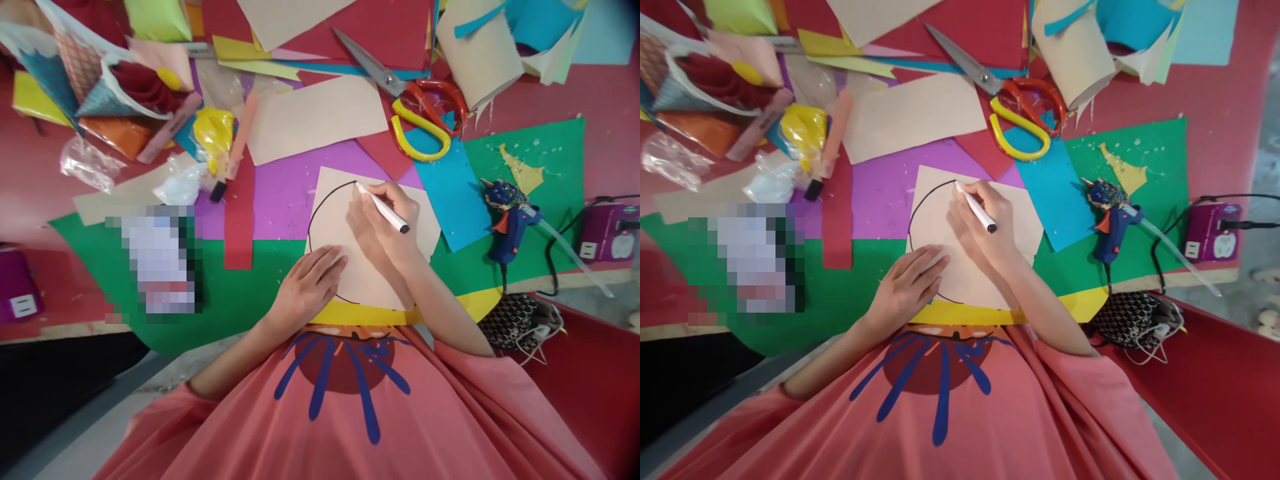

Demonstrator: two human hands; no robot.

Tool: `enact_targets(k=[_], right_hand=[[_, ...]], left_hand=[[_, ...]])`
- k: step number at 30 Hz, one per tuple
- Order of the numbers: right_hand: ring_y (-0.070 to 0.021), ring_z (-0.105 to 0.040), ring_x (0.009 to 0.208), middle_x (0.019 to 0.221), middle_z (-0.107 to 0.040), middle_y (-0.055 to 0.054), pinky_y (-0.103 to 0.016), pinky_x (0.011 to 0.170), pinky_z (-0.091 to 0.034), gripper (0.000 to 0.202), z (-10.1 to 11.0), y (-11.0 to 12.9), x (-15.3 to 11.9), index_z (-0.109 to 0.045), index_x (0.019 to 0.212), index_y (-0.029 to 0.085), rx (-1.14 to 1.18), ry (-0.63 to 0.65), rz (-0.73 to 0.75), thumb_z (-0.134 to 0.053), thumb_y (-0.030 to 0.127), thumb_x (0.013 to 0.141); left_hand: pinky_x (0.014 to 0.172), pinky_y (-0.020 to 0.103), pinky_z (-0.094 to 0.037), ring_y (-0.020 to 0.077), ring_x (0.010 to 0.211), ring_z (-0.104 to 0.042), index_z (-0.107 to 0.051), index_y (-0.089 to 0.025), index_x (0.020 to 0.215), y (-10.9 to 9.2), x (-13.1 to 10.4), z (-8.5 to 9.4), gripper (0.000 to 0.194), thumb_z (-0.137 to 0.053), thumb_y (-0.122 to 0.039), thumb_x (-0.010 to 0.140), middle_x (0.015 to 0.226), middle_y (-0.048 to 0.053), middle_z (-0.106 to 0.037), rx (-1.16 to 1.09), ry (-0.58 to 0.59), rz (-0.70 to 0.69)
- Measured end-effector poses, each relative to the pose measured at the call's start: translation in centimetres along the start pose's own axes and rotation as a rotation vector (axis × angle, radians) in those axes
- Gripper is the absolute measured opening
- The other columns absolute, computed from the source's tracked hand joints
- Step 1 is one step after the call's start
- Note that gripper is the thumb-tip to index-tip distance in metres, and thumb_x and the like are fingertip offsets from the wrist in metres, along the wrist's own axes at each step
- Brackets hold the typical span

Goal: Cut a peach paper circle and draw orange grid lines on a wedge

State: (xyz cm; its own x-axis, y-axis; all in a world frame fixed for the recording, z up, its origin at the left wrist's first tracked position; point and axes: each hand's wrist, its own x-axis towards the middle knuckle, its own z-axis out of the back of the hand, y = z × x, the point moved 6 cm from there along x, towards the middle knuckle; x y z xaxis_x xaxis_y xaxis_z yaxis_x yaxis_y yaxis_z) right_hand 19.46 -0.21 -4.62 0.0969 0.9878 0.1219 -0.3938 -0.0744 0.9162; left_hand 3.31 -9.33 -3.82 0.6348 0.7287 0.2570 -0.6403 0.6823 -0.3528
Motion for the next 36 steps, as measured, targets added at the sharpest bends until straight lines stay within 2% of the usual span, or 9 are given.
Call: enact_targets(k=[4,18,26,31,36], right_hand=[[-0.0111,-0.055,0.062,0.068,-0.059,0.004,-0.025,0.056,-0.043,0.008,0.5,-0.2,-0.2,-0.061,0.086,0.021,-0.022,-0.04,0.017,-0.059,0.028,0.089],[-0.0151,-0.063,0.073,0.082,-0.068,-0.001,-0.029,0.066,-0.051,0.009,1.8,-0.6,-1.0,-0.06,0.086,0.021,-0.053,-0.175,-0.006,-0.06,0.03,0.089],[-0.0146,-0.06,0.069,0.075,-0.065,0.0,-0.029,0.065,-0.049,0.01,2.4,-0.4,-1.4,-0.061,0.086,0.021,-0.121,-0.202,0.014,-0.059,0.03,0.09],[-0.0145,-0.062,0.073,0.078,-0.066,0.0,-0.029,0.068,-0.05,0.011,2.7,-0.7,-1.7,-0.061,0.088,0.022,-0.091,-0.223,-0.004,-0.058,0.031,0.091],[-0.0146,-0.062,0.072,0.077,-0.067,0.0,-0.029,0.066,-0.05,0.01,3.0,-0.8,-1.7,-0.062,0.085,0.021,-0.104,-0.257,-0.022,-0.059,0.03,0.09]], left_hand=[[0.097,0.038,-0.054,0.0252,0.117,-0.062,-0.058,-0.012,0.123,0.0,-0.1,-0.2,0.033,-0.055,-0.011,0.09,0.124,0.014,-0.066,-0.009,0.009,0.009],[0.099,0.04,-0.054,0.025,0.119,-0.061,-0.055,-0.015,0.129,0.2,-0.1,-0.2,0.038,-0.054,-0.012,0.091,0.125,0.013,-0.066,-0.044,0.012,0.027],[0.097,0.039,-0.055,0.0258,0.118,-0.061,-0.057,-0.013,0.125,0.0,-0.1,-0.1,0.036,-0.056,-0.01,0.089,0.123,0.015,-0.066,-0.034,-0.002,0.009],[0.099,0.041,-0.054,0.0255,0.119,-0.061,-0.054,-0.016,0.13,0.2,-0.2,-0.2,0.041,-0.055,-0.01,0.09,0.125,0.014,-0.065,-0.056,0.003,0.026],[0.097,0.041,-0.055,0.0266,0.118,-0.061,-0.055,-0.014,0.128,0.1,-0.2,-0.2,0.039,-0.056,-0.009,0.089,0.124,0.015,-0.066,-0.049,-0.001,0.017]])
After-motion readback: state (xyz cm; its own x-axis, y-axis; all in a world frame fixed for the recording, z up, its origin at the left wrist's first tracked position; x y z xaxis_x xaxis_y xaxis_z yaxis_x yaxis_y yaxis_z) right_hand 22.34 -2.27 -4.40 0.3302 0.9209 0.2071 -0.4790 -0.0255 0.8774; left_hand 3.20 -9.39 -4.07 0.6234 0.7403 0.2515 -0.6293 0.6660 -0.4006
